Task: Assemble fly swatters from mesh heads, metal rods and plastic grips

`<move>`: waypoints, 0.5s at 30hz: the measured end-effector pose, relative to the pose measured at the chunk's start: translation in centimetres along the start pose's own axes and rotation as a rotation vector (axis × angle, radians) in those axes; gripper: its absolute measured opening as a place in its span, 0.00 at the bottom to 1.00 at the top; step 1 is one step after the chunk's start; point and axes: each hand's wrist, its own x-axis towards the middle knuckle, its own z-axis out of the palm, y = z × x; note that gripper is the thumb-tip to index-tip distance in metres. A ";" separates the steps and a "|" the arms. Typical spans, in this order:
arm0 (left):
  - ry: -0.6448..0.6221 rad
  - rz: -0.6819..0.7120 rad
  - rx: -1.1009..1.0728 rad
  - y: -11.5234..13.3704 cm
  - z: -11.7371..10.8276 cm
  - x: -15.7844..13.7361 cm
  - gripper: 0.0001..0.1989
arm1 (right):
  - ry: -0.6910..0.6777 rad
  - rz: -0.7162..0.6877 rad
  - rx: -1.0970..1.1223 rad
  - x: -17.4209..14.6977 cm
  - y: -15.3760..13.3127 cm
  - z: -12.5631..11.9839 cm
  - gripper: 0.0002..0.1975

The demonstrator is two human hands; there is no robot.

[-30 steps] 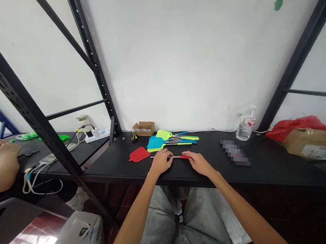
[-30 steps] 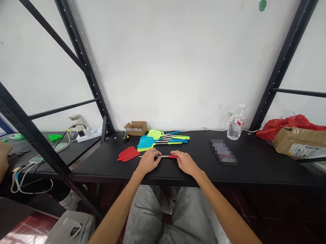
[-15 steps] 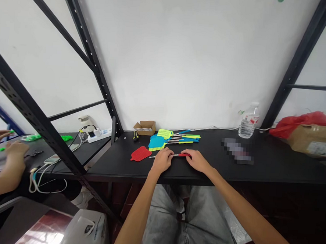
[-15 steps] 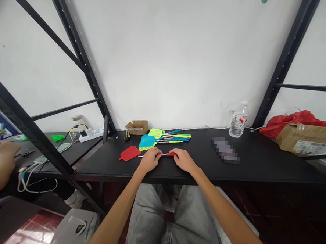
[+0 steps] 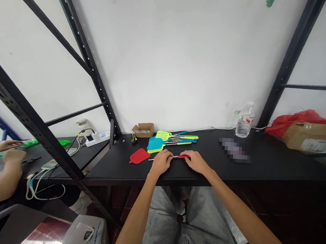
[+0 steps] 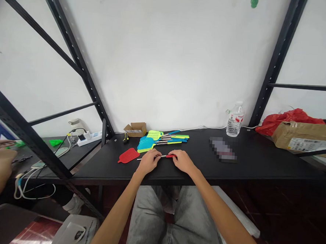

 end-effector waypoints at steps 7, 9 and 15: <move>-0.018 0.010 0.003 0.0 -0.1 0.1 0.09 | 0.026 0.047 0.141 0.0 0.1 -0.6 0.19; -0.025 0.020 0.006 -0.1 -0.1 0.1 0.10 | 0.027 0.051 0.174 0.0 0.2 -0.7 0.19; -0.042 0.034 0.008 -0.2 -0.1 0.2 0.11 | 0.011 0.044 0.257 -0.1 0.3 -1.0 0.20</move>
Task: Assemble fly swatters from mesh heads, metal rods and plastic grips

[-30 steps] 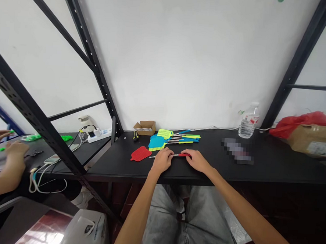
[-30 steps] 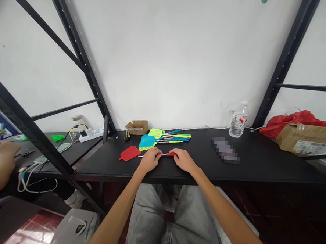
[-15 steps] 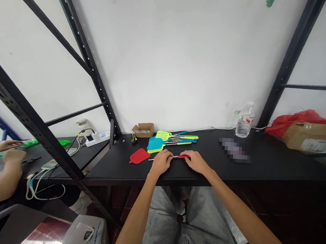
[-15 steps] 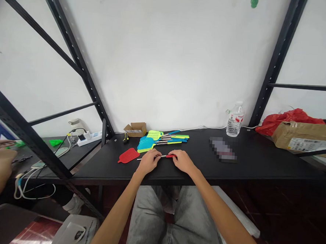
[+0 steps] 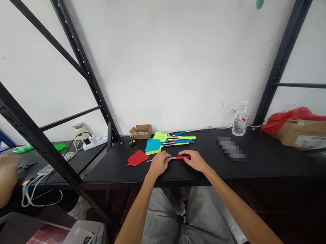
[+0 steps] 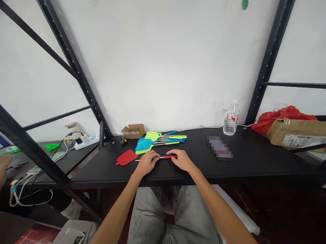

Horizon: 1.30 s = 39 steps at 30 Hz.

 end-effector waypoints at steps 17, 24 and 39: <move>-0.026 -0.029 -0.060 0.0 0.0 0.2 0.09 | -0.036 0.026 0.074 0.0 -0.3 -0.6 0.23; -0.031 -0.033 -0.049 0.2 0.1 0.3 0.10 | -0.063 0.038 0.049 0.3 -0.3 -0.6 0.23; -0.033 0.017 -0.018 0.7 0.4 0.3 0.13 | -0.097 0.027 0.026 0.4 0.0 -0.5 0.16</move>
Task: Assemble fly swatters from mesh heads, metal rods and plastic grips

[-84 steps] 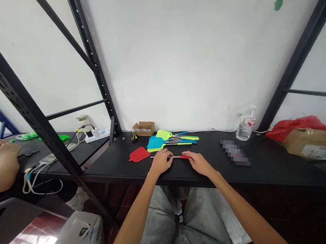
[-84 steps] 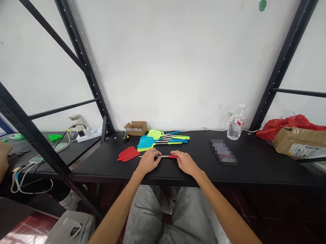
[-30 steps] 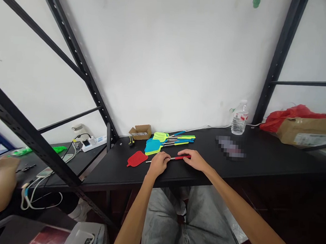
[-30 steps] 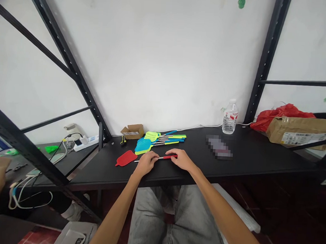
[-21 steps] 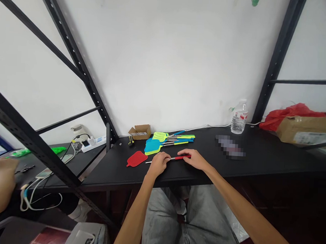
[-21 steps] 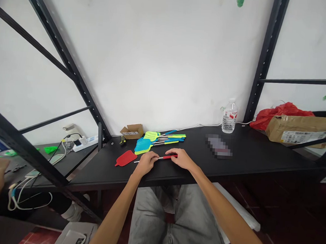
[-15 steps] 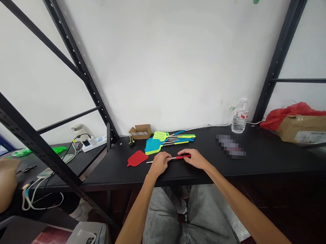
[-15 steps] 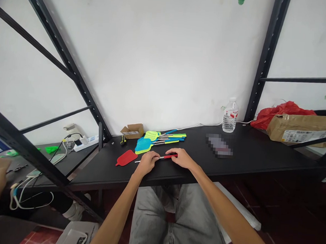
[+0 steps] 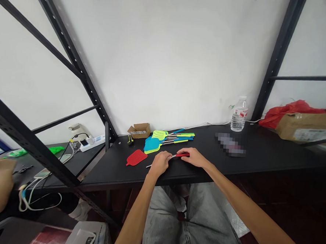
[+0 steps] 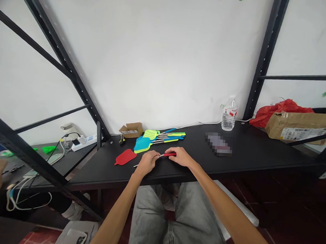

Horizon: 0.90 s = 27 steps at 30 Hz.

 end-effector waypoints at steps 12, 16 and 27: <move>-0.033 0.080 0.053 0.8 -0.5 0.0 0.13 | 0.053 0.021 0.107 -0.1 0.4 0.6 0.13; -0.023 0.097 0.058 0.8 -0.5 -0.1 0.13 | 0.057 0.023 0.123 -0.1 0.8 0.6 0.13; 0.027 0.132 0.056 0.8 -0.4 -0.3 0.12 | 0.069 0.007 0.028 -0.3 0.6 0.7 0.15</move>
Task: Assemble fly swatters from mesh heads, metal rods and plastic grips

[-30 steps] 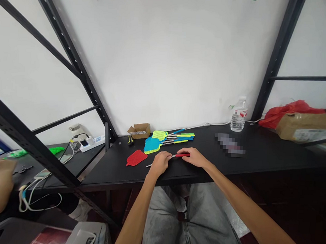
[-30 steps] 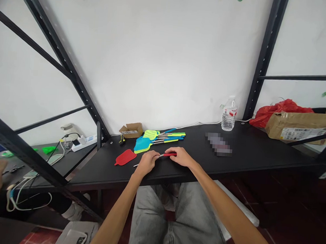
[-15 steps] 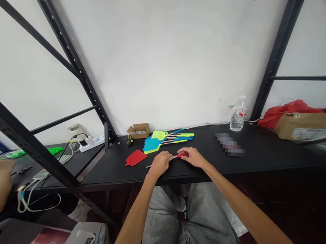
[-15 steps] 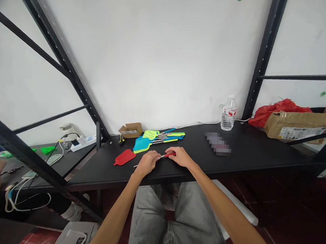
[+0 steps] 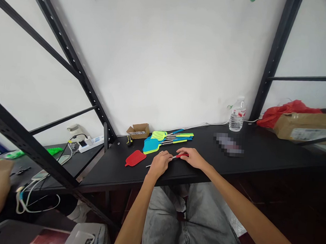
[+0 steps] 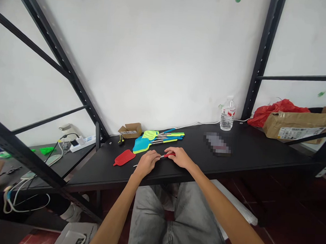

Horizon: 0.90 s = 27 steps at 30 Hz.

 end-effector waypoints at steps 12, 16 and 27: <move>0.120 -0.036 0.092 0.4 -0.1 0.0 0.13 | 0.078 0.020 0.045 0.1 -0.5 -0.1 0.15; 0.329 -0.168 0.233 0.5 -0.3 -0.1 0.16 | 0.239 0.067 0.055 0.3 -0.1 -0.3 0.13; 0.199 -0.355 -0.090 -0.3 -0.2 -0.3 0.19 | 0.263 0.152 0.200 0.1 -0.2 -0.4 0.10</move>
